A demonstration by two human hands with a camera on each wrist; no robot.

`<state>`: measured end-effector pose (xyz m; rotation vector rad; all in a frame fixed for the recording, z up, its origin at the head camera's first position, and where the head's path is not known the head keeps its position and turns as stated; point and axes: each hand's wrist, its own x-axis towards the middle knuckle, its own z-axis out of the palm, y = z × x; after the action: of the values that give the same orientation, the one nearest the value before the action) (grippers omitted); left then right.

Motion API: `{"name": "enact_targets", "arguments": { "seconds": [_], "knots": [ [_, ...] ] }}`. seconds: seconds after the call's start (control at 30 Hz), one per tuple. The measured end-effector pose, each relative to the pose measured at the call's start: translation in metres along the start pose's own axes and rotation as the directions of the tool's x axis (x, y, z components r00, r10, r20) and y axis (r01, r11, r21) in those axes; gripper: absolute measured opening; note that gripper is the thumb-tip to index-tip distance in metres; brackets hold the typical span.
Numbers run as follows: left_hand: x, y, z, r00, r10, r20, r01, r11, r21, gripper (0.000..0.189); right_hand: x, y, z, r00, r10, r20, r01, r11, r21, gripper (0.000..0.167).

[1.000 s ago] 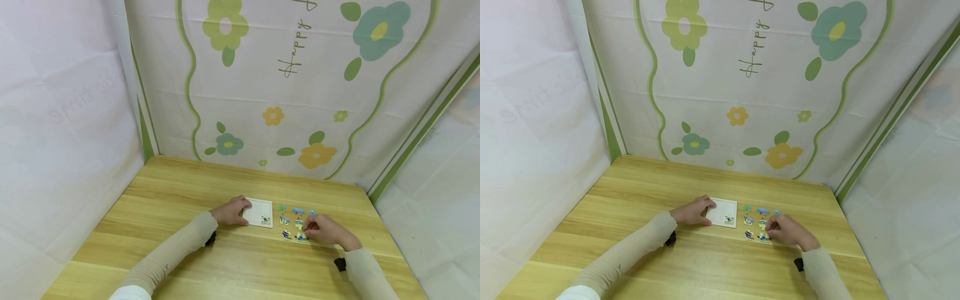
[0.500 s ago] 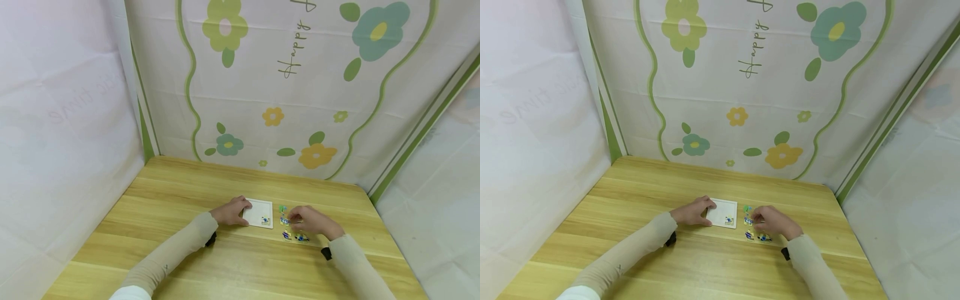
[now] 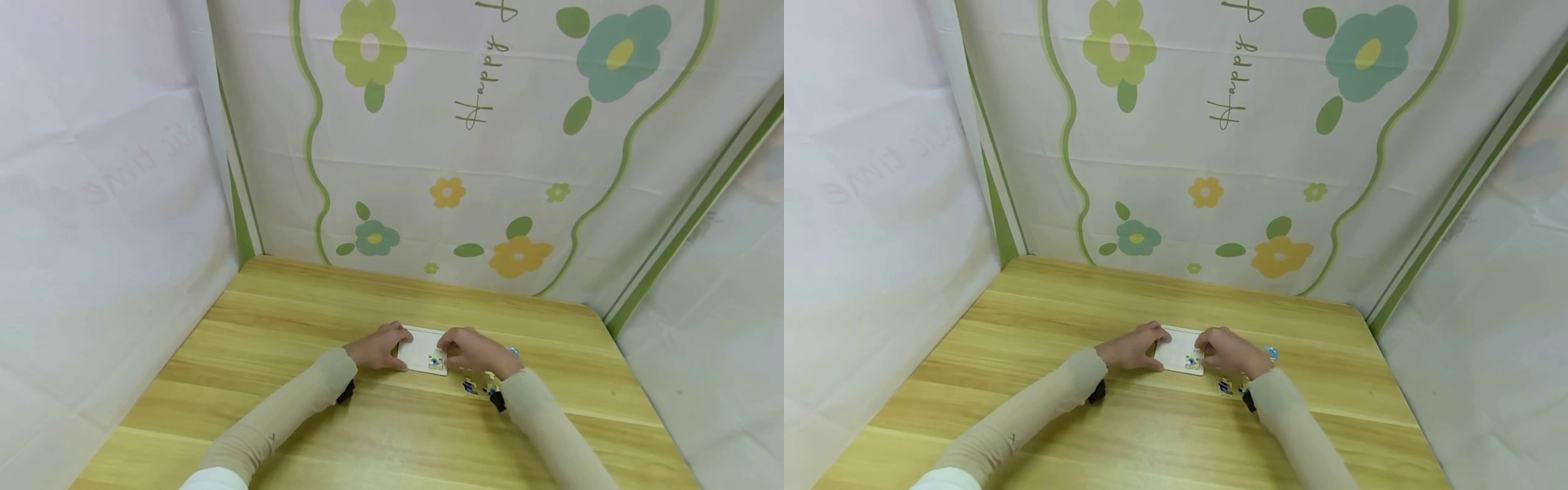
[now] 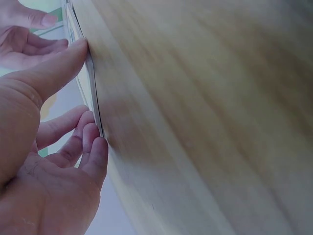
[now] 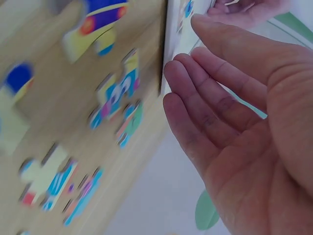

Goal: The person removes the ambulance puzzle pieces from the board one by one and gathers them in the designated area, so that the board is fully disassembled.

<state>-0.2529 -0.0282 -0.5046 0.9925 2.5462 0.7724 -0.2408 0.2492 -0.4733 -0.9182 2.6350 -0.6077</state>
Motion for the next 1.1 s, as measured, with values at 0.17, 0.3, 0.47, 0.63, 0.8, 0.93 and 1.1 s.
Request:
{"name": "enact_targets", "arguments": {
  "seconds": [0.17, 0.3, 0.47, 0.63, 0.8, 0.93, 1.1],
  "knots": [
    [0.001, -0.002, 0.001, 1.0, 0.004, -0.004, -0.004, 1.0, -0.004, 0.062, 0.011, -0.005, 0.003, 1.0, -0.028, 0.011, 0.029, 0.999, -0.025, 0.024],
    [0.001, -0.003, 0.001, 1.0, 0.003, -0.005, -0.003, 1.0, -0.01, 0.062, 0.017, -0.006, 0.006, 0.999, -0.05, 0.01, 0.05, 0.996, -0.067, 0.02],
    [0.001, -0.004, 0.001, 1.0, 0.011, -0.004, -0.011, 1.0, -0.006, 0.062, 0.018, -0.006, 0.01, 1.0, -0.019, 0.002, 0.019, 0.995, -0.093, 0.02],
    [0.001, -0.004, 0.001, 1.0, 0.008, -0.001, -0.008, 1.0, -0.013, 0.062, 0.018, -0.005, 0.012, 1.0, -0.007, -0.001, 0.007, 0.997, -0.083, 0.016],
    [0.0, -0.004, 0.0, 1.0, 0.006, -0.001, -0.006, 1.0, -0.02, 0.062, 0.019, -0.004, 0.012, 1.0, -0.002, -0.002, 0.002, 0.997, -0.077, 0.014],
    [0.0, -0.004, 0.001, 1.0, 0.009, 0.0, -0.009, 1.0, -0.011, 0.063, 0.02, -0.007, 0.011, 1.0, 0.002, 0.005, -0.002, 0.997, -0.072, 0.012],
    [0.001, -0.004, 0.001, 1.0, 0.011, -0.002, -0.011, 1.0, 0.002, 0.063, 0.019, -0.011, 0.006, 1.0, 0.003, 0.002, -0.003, 0.998, -0.064, 0.011]
  ]
}}
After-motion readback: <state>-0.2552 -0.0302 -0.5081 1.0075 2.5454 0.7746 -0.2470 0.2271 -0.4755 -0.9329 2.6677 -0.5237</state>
